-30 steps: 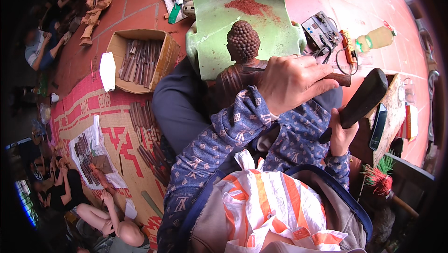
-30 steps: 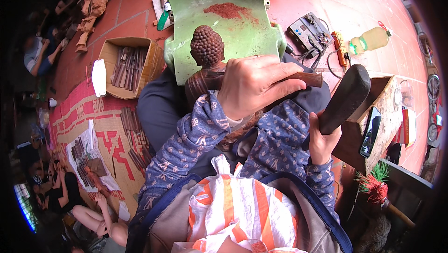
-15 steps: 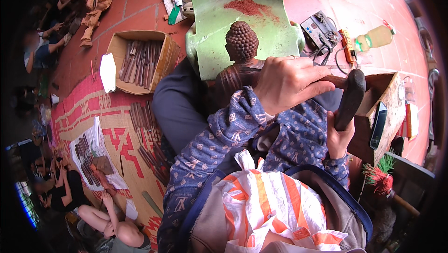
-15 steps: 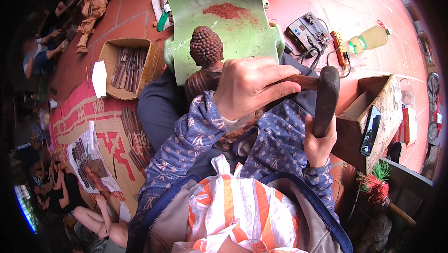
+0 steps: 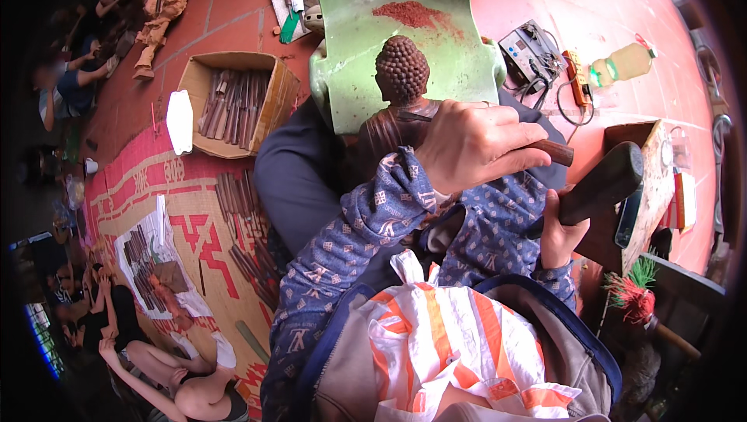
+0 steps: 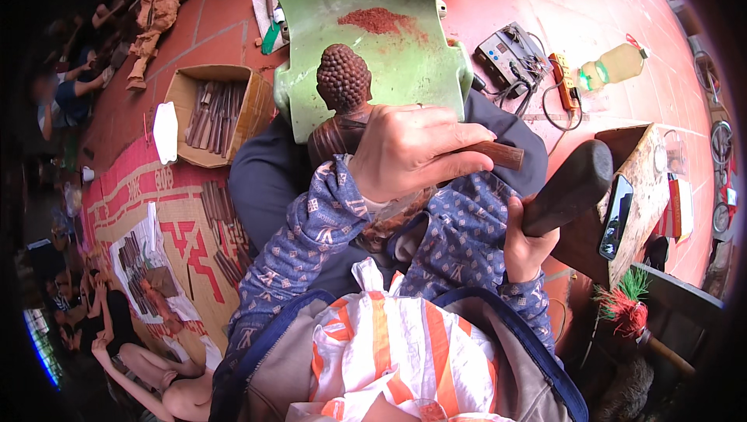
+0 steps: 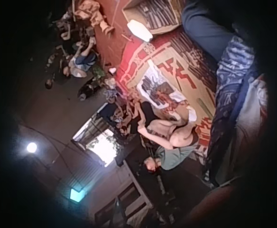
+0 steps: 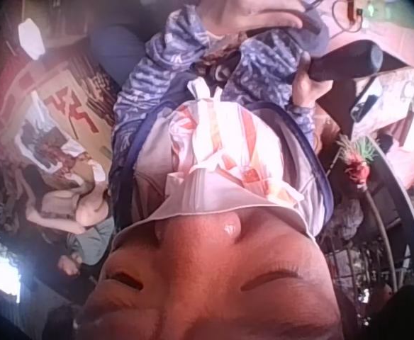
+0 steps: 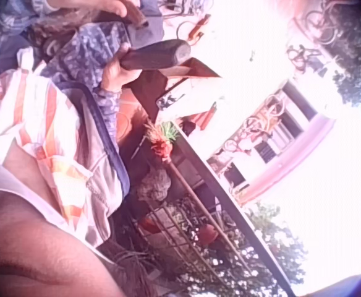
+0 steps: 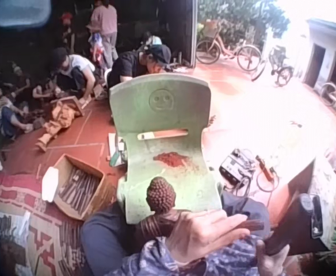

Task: The person carves a wooden Buddha statue using a chisel and mallet. They hold the statue on their lap and strike the chisel to shape the wood, occasionally rotating the piece to access different areas.

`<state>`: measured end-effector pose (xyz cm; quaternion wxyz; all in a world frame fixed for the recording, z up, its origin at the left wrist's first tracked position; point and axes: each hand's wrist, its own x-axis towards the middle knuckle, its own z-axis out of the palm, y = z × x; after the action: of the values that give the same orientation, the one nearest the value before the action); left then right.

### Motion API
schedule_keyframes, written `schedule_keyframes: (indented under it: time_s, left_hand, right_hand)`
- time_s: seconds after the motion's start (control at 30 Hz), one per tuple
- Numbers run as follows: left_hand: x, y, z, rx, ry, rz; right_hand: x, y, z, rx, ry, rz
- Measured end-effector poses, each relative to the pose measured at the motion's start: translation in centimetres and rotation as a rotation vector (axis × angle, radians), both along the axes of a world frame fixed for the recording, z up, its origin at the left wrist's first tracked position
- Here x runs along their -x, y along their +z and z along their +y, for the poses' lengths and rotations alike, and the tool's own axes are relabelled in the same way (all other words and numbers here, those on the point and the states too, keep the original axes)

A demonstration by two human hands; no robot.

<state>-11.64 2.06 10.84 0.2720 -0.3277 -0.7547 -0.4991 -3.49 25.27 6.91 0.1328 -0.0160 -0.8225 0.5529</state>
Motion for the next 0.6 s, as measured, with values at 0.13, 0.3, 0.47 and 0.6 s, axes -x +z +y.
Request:
schedule_keyframes:
  time_s: [0.13, 0.3, 0.47, 0.6]
  left_hand:
    - [-0.2, 0.1, -0.4, 0.044, -0.016, 0.004]
    - [-0.2, -0.1, -0.4, 0.025, -0.033, 0.021]
    - [-0.4, -0.1, -0.6, 0.029, -0.034, 0.030]
    - [-0.7, -0.1, -0.8, 0.068, -0.098, 0.101]
  right_hand:
    - [0.2, 0.7, -0.9, -0.196, -0.026, 0.062]
    - [0.1, -1.2, 0.8, -0.141, 0.023, 0.043]
    - [-0.2, -0.8, -0.1, -0.182, -0.020, 0.106]
    - [-0.2, -0.6, -0.1, -0.196, -0.033, 0.149]
